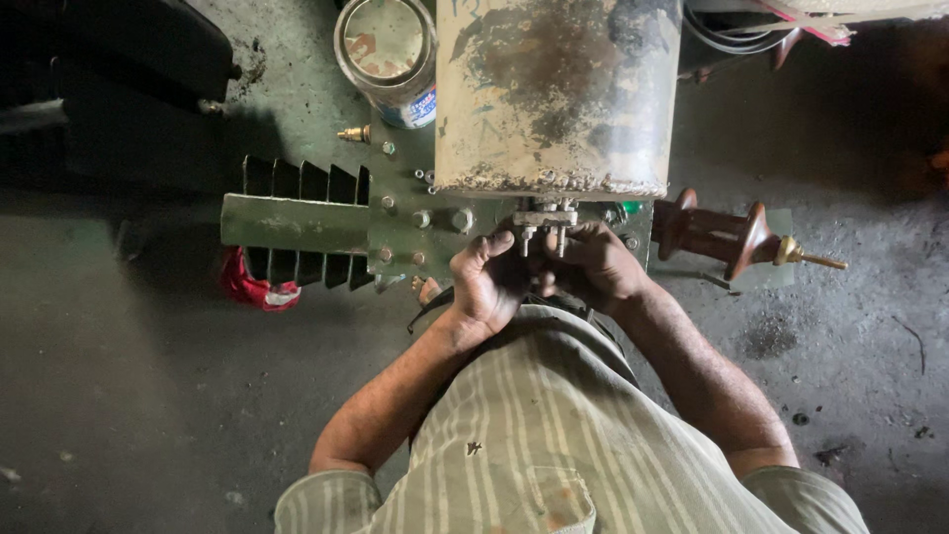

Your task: The person sorts small metal parts from plastic bags into a metal bowl, then walks to a machine and uses a wrench to tighten bolts on its side. The person continues to adjust and tighten fasteners on the machine.

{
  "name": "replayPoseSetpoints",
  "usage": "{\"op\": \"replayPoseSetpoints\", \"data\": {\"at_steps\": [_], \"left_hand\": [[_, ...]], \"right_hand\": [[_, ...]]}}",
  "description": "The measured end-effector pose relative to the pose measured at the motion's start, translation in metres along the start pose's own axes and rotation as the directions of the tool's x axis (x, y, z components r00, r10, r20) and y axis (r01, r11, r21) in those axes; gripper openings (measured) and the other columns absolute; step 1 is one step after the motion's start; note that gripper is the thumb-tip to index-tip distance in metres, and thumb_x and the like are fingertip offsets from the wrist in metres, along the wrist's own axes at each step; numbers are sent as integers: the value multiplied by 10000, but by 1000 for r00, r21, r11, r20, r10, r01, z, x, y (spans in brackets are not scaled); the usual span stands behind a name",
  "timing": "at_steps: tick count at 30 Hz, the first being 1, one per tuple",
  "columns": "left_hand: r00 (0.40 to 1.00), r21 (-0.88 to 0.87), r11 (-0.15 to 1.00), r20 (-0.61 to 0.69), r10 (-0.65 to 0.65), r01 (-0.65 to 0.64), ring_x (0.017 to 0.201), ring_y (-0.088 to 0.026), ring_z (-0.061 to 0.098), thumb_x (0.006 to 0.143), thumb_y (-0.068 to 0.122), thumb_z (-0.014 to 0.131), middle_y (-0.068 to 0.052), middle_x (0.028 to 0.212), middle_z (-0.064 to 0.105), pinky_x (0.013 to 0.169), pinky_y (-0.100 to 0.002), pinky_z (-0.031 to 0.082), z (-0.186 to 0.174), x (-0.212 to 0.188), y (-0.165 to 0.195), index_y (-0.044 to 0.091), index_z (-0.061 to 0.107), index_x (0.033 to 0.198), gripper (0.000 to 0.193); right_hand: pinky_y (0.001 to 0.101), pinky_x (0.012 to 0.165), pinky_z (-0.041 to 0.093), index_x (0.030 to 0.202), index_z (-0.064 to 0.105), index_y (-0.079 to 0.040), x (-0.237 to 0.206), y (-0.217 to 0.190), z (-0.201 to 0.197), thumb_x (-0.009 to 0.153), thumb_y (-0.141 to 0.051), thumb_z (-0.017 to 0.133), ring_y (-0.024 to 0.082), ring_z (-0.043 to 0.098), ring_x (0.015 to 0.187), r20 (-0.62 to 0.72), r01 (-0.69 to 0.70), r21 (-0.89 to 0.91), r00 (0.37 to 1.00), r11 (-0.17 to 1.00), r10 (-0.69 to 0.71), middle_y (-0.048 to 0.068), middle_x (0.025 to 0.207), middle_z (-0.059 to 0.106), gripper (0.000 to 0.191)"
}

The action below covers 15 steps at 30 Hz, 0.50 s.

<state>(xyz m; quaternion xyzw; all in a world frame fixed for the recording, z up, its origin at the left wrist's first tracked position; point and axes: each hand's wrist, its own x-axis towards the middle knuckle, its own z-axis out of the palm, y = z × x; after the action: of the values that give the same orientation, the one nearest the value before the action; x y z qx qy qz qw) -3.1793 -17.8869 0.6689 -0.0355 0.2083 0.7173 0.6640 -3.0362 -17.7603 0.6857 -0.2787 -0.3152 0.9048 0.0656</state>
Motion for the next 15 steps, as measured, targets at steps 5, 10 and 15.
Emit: {"op": "replayPoseSetpoints", "data": {"at_steps": [5,10,15], "left_hand": [[999,23,1000,-45,-13,14,927,-261,667,859,339,620,-108,1101,705,680,-420,533,7,-1,4,58,635,1308,530],[998,12,1000,-68,15,-15,1023,-260,681,844,276,613,-95,1165,699,841,-387,579,-20,6,-4,62,631,1252,461],[987,-123,992,-157,-43,24,984,-268,628,981,278,629,-142,1146,675,702,-319,472,-76,27,-12,14,693,1234,371]], "right_hand": [[330,648,610,1208,675,9,2,4,5,899,-160,756,179,700,781,-112,0,-101,994,995,-12,86,986,711,361],[281,742,624,1201,677,-35,4,17,18,859,-104,779,110,708,886,-36,183,-554,969,812,-244,32,1034,760,364],[304,742,614,1125,690,-11,-1,33,29,869,-45,802,145,715,873,-49,261,-805,866,532,-498,80,995,764,281]]}}
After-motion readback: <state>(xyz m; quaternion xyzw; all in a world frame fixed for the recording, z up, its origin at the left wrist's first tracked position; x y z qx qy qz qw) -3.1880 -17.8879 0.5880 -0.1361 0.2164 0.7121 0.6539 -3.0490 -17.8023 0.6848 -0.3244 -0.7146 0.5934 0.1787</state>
